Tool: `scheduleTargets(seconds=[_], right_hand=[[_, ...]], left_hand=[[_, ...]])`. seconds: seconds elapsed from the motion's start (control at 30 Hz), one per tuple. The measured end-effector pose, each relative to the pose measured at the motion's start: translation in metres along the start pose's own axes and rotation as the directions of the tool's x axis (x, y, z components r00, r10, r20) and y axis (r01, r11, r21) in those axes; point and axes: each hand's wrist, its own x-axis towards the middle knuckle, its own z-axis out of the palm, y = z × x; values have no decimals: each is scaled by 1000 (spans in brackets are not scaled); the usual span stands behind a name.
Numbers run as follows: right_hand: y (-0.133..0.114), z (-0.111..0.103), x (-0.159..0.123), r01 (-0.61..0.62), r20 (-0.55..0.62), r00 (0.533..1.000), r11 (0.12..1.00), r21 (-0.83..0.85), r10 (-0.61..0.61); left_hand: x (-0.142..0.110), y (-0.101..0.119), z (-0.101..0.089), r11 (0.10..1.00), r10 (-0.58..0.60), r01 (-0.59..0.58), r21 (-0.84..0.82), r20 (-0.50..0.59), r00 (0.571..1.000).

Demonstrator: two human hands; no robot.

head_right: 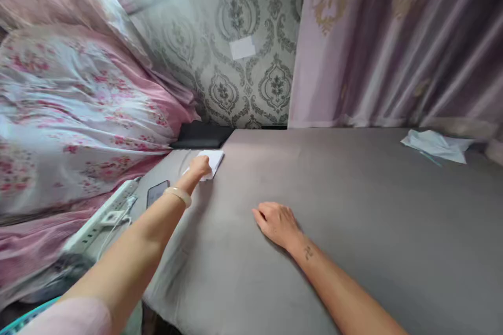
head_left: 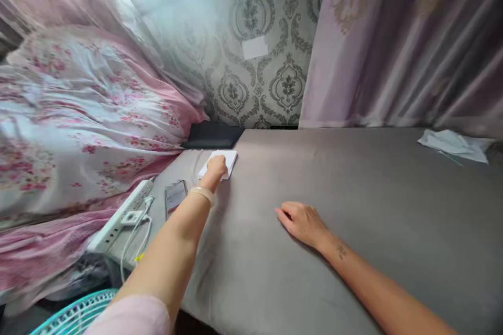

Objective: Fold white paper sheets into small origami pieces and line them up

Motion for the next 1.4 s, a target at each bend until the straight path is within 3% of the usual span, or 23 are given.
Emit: scheduleTargets(seconds=[0.23,0.43,0.67,1.17,1.4], right_hand=[[-2,0,2,7,11,1000,1000,-5,-7],[0,1,-1,3,20,1000,1000,-15,-3],[1,1,0,11,24,1000,1000,-21,-10],[-1,0,0,20,24,1000,1000,-19,-20],[0,1,1,22,17,1000,1000,-11,-22]], left_hand=[[7,-8,-8,999,11,-10,-46,31,999],[5,0,-12,997,49,-48,-59,19,999],[10,-12,-20,995,86,-80,-63,105,991],[30,-14,-16,996,88,-89,7,119,989],[21,-21,-12,993,54,-47,-111,58,997]])
